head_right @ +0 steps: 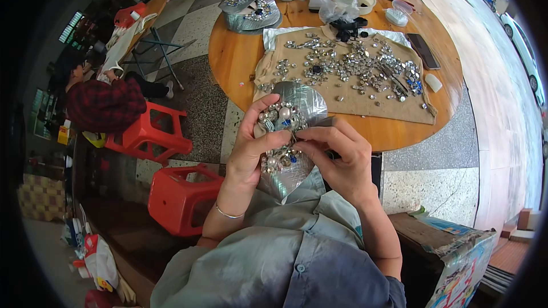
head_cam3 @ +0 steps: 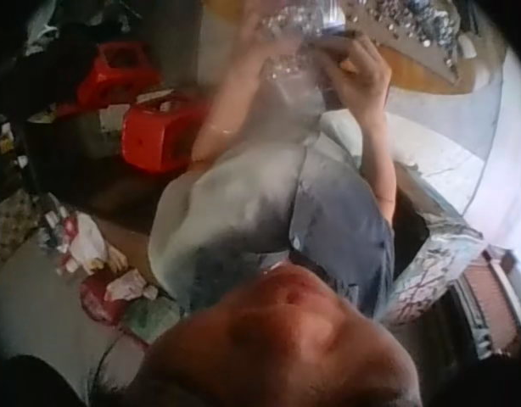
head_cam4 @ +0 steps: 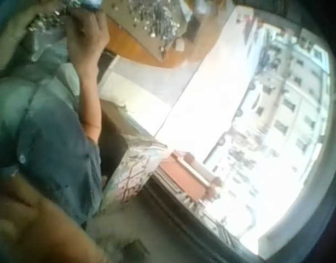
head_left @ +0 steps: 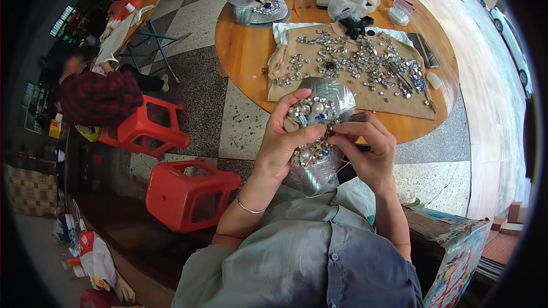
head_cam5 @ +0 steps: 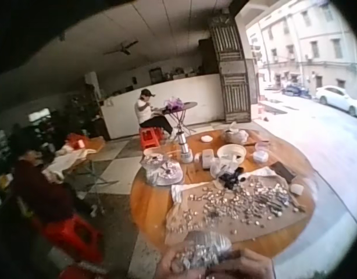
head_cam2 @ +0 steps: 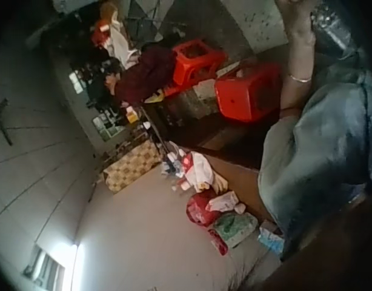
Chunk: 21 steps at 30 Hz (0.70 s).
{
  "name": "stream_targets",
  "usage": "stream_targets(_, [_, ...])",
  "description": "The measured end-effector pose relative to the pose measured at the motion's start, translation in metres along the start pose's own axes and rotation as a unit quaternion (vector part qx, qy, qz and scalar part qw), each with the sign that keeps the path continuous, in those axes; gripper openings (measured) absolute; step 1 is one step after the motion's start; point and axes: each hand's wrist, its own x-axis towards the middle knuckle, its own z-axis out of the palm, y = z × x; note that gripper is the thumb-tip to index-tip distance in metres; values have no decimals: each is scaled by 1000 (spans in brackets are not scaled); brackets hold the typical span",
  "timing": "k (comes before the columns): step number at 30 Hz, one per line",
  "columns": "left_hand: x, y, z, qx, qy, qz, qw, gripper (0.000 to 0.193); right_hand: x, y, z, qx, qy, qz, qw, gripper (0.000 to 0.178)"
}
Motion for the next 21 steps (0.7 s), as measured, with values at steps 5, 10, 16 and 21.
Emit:
stream_targets(5, [-3,-1,3,13,-43,-38,998,59,-2,-1,1,56,49,93,993,13])
stream_targets(10, [-3,-13,8,197,24,153,968,57,1,-12,7,46,52,146,987,11])
stream_targets(16, [-4,-19,13,497,53,388,775,50,1,-8,20,22,66,136,988,8])
stream_targets(21, [-1,-8,11,512,25,448,732,46,11,-3,22,13,125,13,992,8])
